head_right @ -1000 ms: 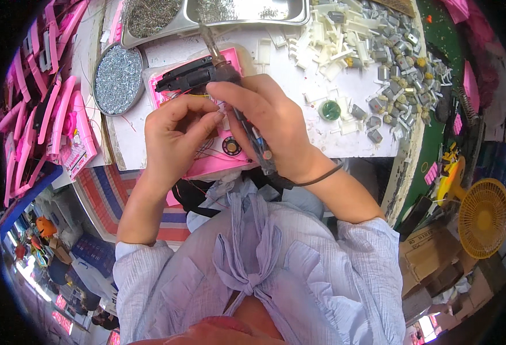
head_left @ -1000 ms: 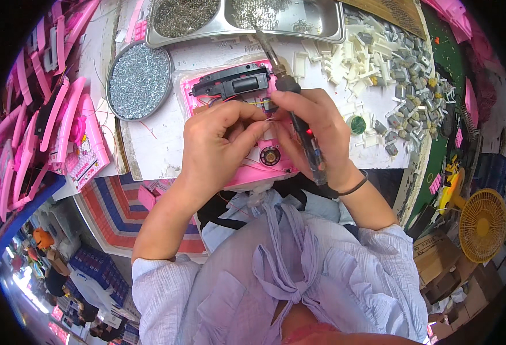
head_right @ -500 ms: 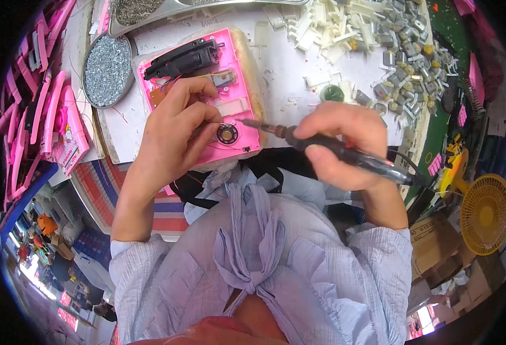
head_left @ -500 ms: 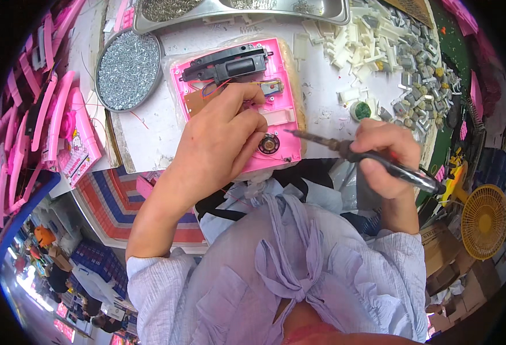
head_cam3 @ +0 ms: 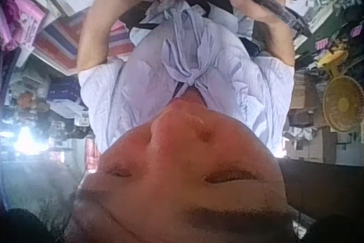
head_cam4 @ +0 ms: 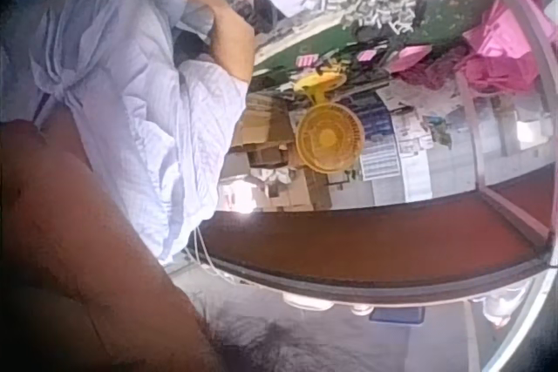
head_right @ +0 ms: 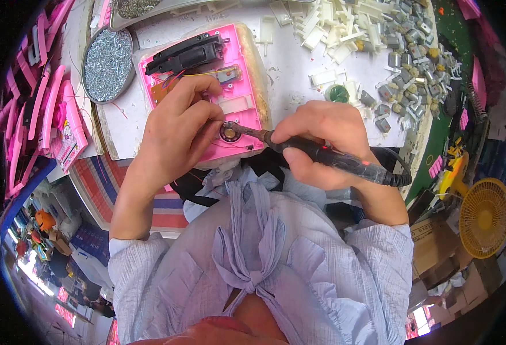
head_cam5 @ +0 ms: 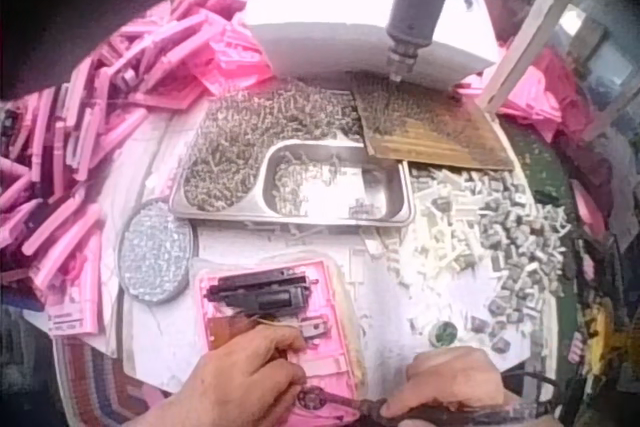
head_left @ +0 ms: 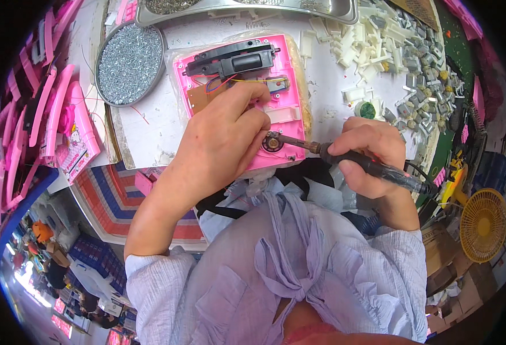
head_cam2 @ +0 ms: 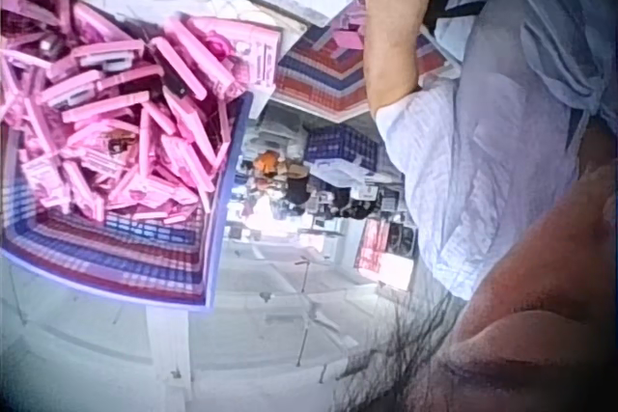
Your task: Assembling, soldering, and gluing internal components of pink toy cameras.
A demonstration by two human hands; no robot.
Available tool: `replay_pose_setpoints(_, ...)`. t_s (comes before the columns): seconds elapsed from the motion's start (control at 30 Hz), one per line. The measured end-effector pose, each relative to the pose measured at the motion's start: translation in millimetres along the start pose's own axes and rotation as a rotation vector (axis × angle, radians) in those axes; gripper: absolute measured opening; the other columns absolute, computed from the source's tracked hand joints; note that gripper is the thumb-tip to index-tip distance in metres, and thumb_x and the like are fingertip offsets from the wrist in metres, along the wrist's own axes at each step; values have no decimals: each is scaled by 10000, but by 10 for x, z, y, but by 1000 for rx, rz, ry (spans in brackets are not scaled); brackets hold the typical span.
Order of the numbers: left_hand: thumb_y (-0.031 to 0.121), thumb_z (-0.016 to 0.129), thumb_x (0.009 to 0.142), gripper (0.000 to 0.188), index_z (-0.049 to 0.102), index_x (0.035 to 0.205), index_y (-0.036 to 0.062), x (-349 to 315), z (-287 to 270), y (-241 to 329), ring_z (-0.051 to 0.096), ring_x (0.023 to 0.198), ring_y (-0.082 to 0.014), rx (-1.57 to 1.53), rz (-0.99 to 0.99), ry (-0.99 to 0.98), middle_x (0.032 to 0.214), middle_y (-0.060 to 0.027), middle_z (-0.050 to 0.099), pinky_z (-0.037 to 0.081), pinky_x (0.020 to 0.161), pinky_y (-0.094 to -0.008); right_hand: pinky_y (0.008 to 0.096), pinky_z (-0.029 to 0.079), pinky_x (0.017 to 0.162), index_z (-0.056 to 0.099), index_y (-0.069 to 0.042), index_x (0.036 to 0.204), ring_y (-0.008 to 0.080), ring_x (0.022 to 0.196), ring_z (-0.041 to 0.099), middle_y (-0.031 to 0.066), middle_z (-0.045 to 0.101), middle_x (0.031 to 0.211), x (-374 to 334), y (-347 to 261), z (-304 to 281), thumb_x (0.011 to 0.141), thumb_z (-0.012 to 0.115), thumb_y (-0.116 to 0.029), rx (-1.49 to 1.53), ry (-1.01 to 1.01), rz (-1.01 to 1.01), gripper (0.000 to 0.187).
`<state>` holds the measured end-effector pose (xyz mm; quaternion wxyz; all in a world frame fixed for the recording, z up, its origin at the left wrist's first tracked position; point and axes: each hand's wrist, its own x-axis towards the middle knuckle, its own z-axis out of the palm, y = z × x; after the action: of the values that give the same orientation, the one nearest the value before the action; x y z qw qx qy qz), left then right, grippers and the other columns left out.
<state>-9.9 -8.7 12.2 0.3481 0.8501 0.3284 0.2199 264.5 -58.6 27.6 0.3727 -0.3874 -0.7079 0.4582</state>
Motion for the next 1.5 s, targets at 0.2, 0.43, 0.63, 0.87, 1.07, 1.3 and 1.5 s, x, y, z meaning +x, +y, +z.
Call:
replay_pose_setpoints(0.2,-33,732,773,201,605,922,12,-6,6,-10,631,846,-286,8,13,10,1145,-147,587,523,744,-378,269,466,538,703,-9,987,156,567,607,84,698,780,13,-1,-5,759,707,-32,24,-16,52,229)
replay_pose_setpoints(0.43,-36,725,779,191,604,920,11,-5,10,-14,633,859,-290,6,15,9,1144,-155,588,525,753,-377,201,414,596,653,28,1070,31,649,553,20,710,787,-93,-163,74,902,697,-89,381,193,487,209)
replay_pose_setpoints(0.63,-39,725,781,189,608,922,9,-5,-3,-3,643,861,-290,16,11,3,1151,-157,593,532,754,-376,196,388,581,656,31,1056,26,623,530,26,705,775,-217,-203,11,903,699,-98,348,224,438,205)
replay_pose_setpoints(0.87,-36,731,777,194,612,923,11,3,-17,2,647,867,-290,24,18,-3,1162,-156,598,536,752,-376,204,362,555,673,8,1038,23,594,507,-6,663,700,-168,-155,58,886,713,-129,216,198,374,209)
replay_pose_setpoints(1.07,-31,735,767,189,617,907,14,4,-10,25,641,834,-273,51,11,-6,1159,-147,602,531,734,-370,211,356,534,685,-9,1019,23,552,486,-27,627,636,-154,-107,57,872,705,-120,139,162,306,185)
replay_pose_setpoints(1.3,-24,751,743,212,630,911,24,10,-14,34,632,809,-260,81,22,-7,1163,-135,604,528,710,-372,226,351,509,690,-10,1016,39,511,468,-23,593,590,-116,-102,65,861,709,-103,76,141,242,182)
replay_pose_setpoints(1.5,-16,770,728,231,646,918,31,10,-8,35,633,811,-257,90,14,-21,1170,-128,605,530,700,-370,225,408,582,681,53,1009,77,595,551,50,669,736,-95,-160,18,823,718,-138,12,60,324,269)
